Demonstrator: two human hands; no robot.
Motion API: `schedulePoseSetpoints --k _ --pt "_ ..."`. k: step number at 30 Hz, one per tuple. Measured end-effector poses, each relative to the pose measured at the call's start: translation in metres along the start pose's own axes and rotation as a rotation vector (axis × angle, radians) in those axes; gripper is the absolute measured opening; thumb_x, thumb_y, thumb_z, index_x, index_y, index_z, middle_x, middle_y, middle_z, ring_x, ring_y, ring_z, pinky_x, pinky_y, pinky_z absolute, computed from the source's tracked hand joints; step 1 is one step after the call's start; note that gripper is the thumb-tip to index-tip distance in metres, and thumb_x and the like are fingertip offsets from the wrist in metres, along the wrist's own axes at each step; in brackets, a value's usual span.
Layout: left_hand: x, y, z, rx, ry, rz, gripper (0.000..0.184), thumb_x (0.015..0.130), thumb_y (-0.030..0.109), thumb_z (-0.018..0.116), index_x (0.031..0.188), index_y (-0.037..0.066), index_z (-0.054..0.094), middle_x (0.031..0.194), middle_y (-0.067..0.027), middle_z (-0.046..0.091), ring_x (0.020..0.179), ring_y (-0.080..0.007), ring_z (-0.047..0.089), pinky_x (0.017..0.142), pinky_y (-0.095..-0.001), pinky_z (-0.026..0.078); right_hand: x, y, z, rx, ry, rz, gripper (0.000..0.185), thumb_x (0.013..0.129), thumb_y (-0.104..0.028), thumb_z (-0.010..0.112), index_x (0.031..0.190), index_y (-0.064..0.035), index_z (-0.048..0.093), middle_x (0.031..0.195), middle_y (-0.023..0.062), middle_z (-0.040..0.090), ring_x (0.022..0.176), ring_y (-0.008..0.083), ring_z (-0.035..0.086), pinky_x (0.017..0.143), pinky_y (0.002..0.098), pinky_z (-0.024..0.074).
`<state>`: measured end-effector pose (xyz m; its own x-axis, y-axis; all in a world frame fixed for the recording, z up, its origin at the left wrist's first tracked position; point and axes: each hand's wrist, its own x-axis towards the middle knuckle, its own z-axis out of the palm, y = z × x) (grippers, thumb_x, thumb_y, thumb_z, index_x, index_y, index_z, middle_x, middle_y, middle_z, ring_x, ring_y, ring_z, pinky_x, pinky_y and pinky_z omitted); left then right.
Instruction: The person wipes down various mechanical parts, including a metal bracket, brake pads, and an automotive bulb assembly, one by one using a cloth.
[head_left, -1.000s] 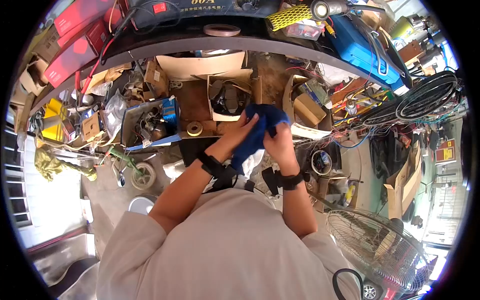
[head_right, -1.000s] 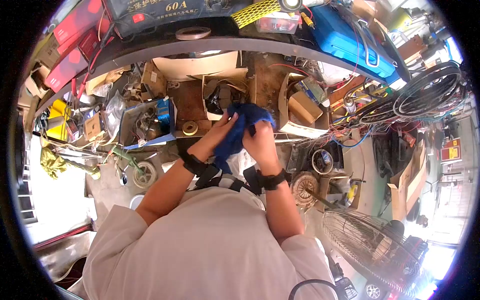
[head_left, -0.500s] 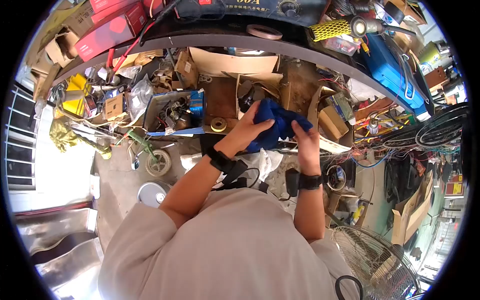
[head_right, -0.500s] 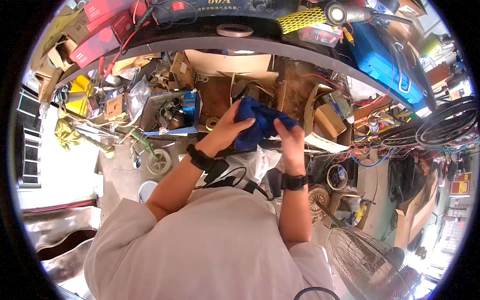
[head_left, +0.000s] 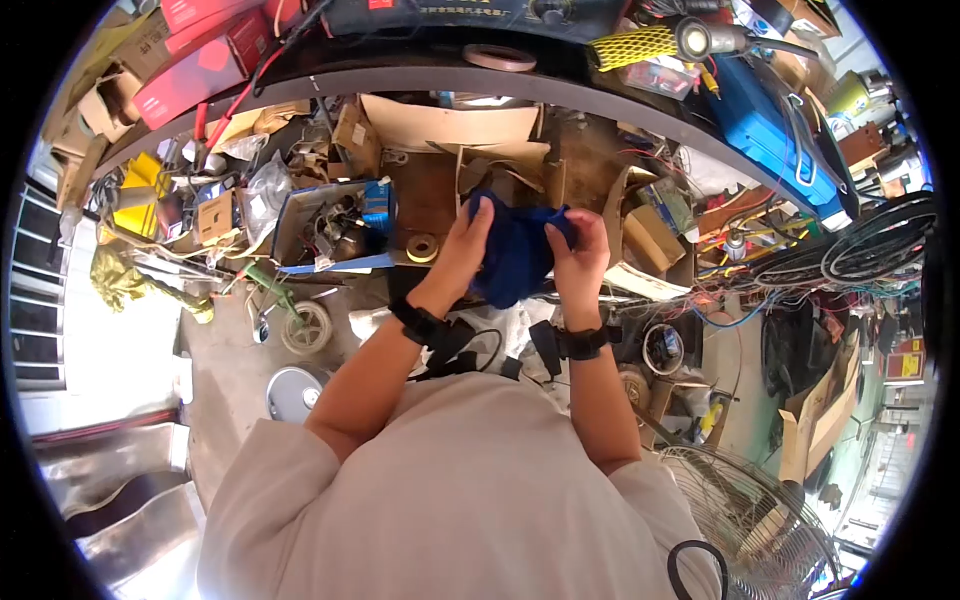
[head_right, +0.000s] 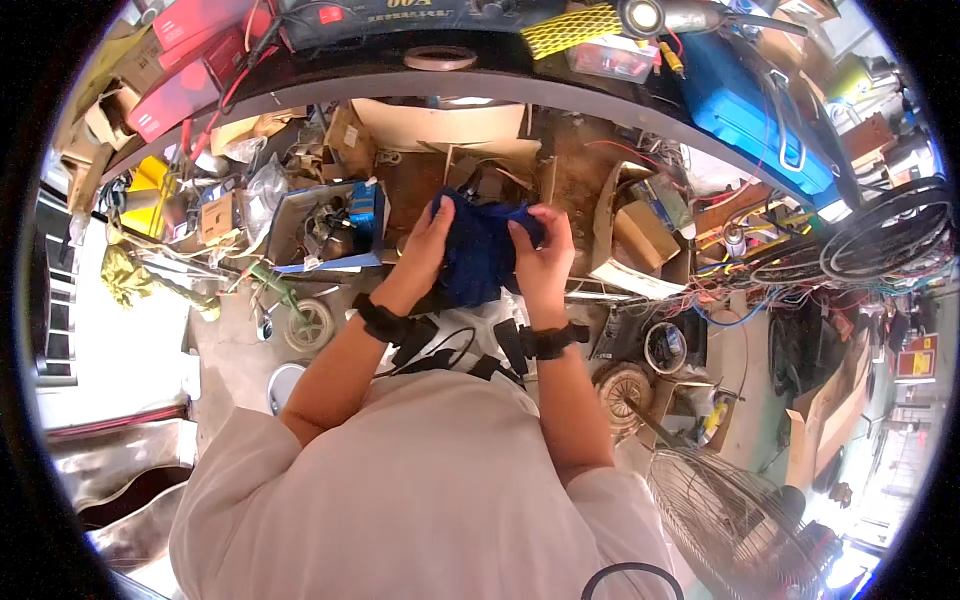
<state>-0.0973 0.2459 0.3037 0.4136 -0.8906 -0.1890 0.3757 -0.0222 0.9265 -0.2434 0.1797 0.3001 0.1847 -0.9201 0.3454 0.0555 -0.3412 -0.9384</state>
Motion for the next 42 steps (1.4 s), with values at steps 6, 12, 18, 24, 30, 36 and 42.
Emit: schedulePoseSetpoints --k 6,12,18,24,30,36,42 --pt "-0.016 0.024 -0.004 -0.503 -0.401 -0.146 0.046 0.092 0.015 0.057 0.134 0.011 0.039 0.112 -0.0039 0.057 0.095 -0.0155 0.06 0.079 -0.0308 0.052 0.01 -0.047 -0.01 0.663 0.115 0.244 0.033 0.074 0.016 0.055 0.099 -0.0056 0.053 0.098 0.0048 0.058 0.091 0.0141 0.056 0.082 0.0268 0.0452" --pt "-0.01 0.027 -0.003 -0.307 -0.379 0.008 0.035 0.089 0.012 0.061 0.121 0.005 0.048 0.103 -0.0017 0.06 0.089 -0.0103 0.06 0.079 -0.0259 0.05 0.005 -0.061 -0.024 0.849 -0.393 0.359 0.027 0.076 0.013 0.052 0.096 -0.0052 0.054 0.093 0.0042 0.058 0.081 0.0139 0.056 0.076 0.026 0.0449" --pt "-0.005 0.012 0.006 0.117 0.022 0.034 0.028 0.093 0.023 0.056 0.109 0.001 0.055 0.091 -0.0036 0.063 0.086 -0.012 0.061 0.071 -0.0258 0.047 -0.014 -0.038 -0.001 -0.377 -0.257 -0.023 0.03 0.078 -0.004 0.062 0.106 -0.0011 0.052 0.092 0.0111 0.053 0.073 0.0201 0.055 0.066 0.0299 0.0459" --pt "-0.02 0.009 0.024 0.363 -0.011 0.205 0.042 0.097 0.029 0.047 0.126 -0.001 0.04 0.105 -0.0201 0.059 0.099 -0.0256 0.059 0.083 -0.0341 0.044 -0.026 -0.033 0.011 -0.516 -0.18 -0.17 0.041 0.081 -0.011 0.053 0.12 0.003 0.046 0.1 0.0219 0.048 0.093 0.042 0.052 0.078 0.0445 0.0454" --pt "-0.015 0.012 0.017 0.277 -0.279 0.288 0.042 0.092 0.026 0.057 0.123 0.002 0.042 0.104 -0.0099 0.055 0.091 -0.0147 0.053 0.081 -0.0287 0.046 -0.019 -0.005 0.009 -0.113 -0.113 0.228 0.026 0.094 -0.01 0.042 0.114 0.0026 0.052 0.096 0.0147 0.061 0.087 0.0283 0.062 0.075 0.0358 0.0489" --pt "-0.015 0.029 0.003 0.631 -0.178 0.288 0.042 0.092 0.038 0.053 0.108 -0.001 0.053 0.096 -0.0202 0.061 0.087 -0.0312 0.061 0.072 -0.0341 0.048 -0.017 -0.019 0.009 0.319 -0.144 0.559 0.028 0.097 -0.011 0.038 0.116 0.0046 0.05 0.101 0.0067 0.062 0.088 0.0183 0.06 0.078 0.0274 0.0475" --pt "-0.017 0.014 0.013 0.48 -0.075 0.376 0.039 0.095 0.032 0.047 0.115 -0.002 0.049 0.1 -0.0231 0.06 0.093 -0.0397 0.057 0.08 -0.0377 0.046 -0.028 -0.021 0.014 -0.274 -0.218 -0.159 0.034 0.092 -0.004 0.039 0.125 0.0042 0.04 0.12 0.0133 0.051 0.107 0.0157 0.05 0.088 0.0277 0.0423"
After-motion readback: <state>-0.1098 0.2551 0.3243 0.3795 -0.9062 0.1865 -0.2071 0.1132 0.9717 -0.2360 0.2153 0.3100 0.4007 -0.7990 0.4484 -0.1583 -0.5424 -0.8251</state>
